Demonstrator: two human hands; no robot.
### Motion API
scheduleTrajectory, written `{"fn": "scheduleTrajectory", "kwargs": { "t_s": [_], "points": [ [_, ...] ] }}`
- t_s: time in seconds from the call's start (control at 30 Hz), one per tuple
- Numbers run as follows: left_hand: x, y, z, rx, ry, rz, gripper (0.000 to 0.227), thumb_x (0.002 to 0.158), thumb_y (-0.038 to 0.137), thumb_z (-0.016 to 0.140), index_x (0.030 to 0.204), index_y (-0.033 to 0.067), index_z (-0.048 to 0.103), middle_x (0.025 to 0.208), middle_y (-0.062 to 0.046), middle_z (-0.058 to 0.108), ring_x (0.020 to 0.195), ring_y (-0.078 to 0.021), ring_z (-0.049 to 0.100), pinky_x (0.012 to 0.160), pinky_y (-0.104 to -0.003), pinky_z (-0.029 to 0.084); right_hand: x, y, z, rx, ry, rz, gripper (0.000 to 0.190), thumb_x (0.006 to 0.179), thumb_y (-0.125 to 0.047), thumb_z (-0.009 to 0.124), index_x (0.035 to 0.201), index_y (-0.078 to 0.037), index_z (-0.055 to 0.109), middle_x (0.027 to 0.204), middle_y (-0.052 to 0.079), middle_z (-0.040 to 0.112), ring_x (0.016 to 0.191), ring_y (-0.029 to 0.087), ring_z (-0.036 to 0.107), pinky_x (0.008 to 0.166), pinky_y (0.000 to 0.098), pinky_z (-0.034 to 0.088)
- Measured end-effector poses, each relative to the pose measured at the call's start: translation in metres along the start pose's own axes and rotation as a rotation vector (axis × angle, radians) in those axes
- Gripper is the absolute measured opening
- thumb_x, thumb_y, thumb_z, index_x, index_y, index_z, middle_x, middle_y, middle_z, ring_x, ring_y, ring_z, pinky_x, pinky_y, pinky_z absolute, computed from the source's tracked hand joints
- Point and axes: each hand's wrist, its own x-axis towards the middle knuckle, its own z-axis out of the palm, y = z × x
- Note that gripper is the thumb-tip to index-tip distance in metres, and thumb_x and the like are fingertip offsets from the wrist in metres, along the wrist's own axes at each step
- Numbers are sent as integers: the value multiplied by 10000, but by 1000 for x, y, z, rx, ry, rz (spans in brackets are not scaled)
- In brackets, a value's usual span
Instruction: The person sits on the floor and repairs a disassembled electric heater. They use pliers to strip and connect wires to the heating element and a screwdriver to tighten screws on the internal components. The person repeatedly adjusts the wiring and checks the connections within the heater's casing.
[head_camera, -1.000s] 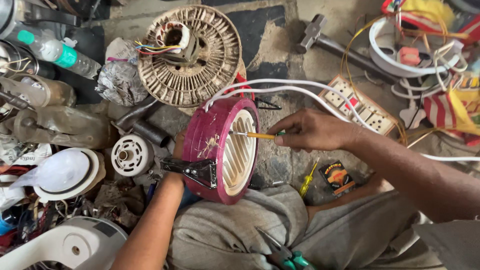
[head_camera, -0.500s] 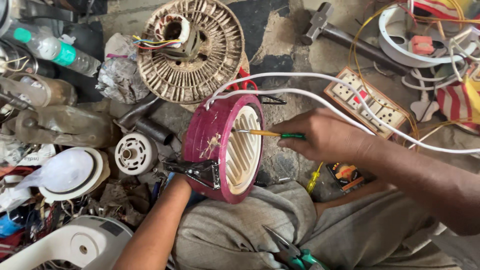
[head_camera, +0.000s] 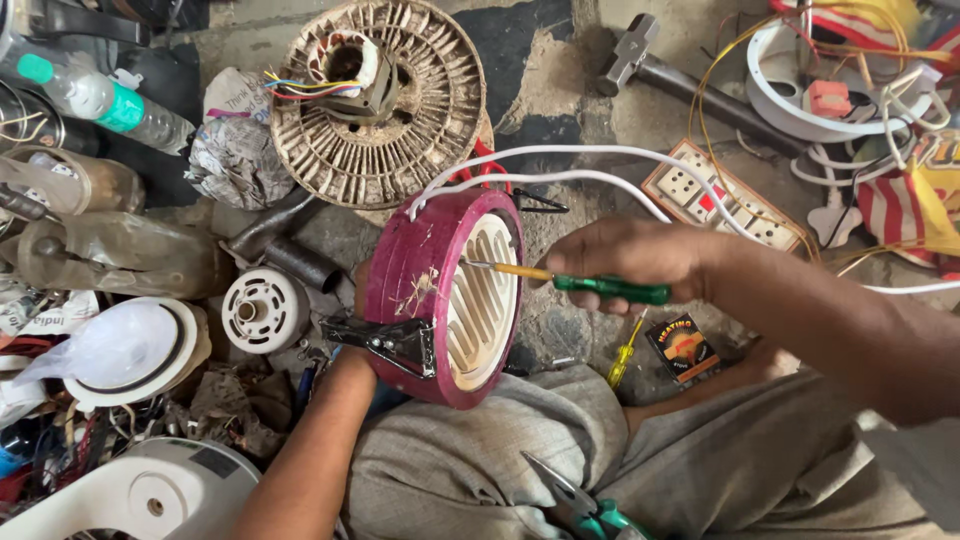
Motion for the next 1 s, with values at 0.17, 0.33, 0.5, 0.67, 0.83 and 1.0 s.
{"fn": "scheduleTrajectory", "kwargs": {
  "t_s": [0.17, 0.33, 0.5, 0.67, 0.83, 1.0],
  "points": [
    [7, 2, -7, 18, -6, -23, 321, 1080, 210, 506, 1239, 3, 692, 1106, -97, 759, 915, -168, 746, 781, -328, 623, -12, -4, 24, -918, 371, -435, 396, 940, -393, 667, 1214, -111, 717, 767, 16, 716, 602, 105, 664, 596, 319, 538],
    [13, 1, -7, 28, -14, -41, 323, 1081, 213, 506, 1244, 3, 689, 1111, -96, 757, 919, -167, 745, 784, -329, 623, -5, -21, 11, 152, 36, 109, 416, 1042, -350, 677, 1235, 16, 714, 759, 85, 680, 551, 166, 557, 464, 348, 413],
    [13, -5, -14, 40, -10, -63, 325, 1082, 215, 507, 1250, 3, 686, 1116, -95, 756, 923, -167, 745, 788, -329, 624, -20, -10, 28, -1026, 518, -564, 322, 954, -400, 697, 1186, -176, 693, 803, 22, 714, 589, 96, 647, 533, 274, 523],
    [22, -6, -14, 59, -15, -61, 327, 1082, 218, 507, 1255, 3, 683, 1121, -94, 754, 928, -167, 744, 792, -330, 624, -6, -19, 16, -39, 159, 81, 392, 926, -392, 683, 1139, -66, 713, 674, -2, 616, 511, 93, 533, 431, 266, 410],
    [24, -12, -17, 46, -21, -71, 330, 1083, 221, 507, 1260, 4, 680, 1126, -93, 752, 932, -167, 744, 796, -331, 624, -19, -22, 30, -884, 454, -237, 350, 913, -440, 692, 1156, -198, 761, 640, -55, 648, 534, 38, 603, 522, 224, 450],
    [21, -14, -9, -4, -45, -25, 332, 1084, 224, 507, 1266, 4, 677, 1132, -92, 751, 937, -167, 743, 800, -332, 625, -16, -32, 30, -241, 254, 96, 353, 939, -410, 652, 1074, -90, 719, 674, -6, 634, 540, 121, 569, 475, 313, 450]
  ]
}}
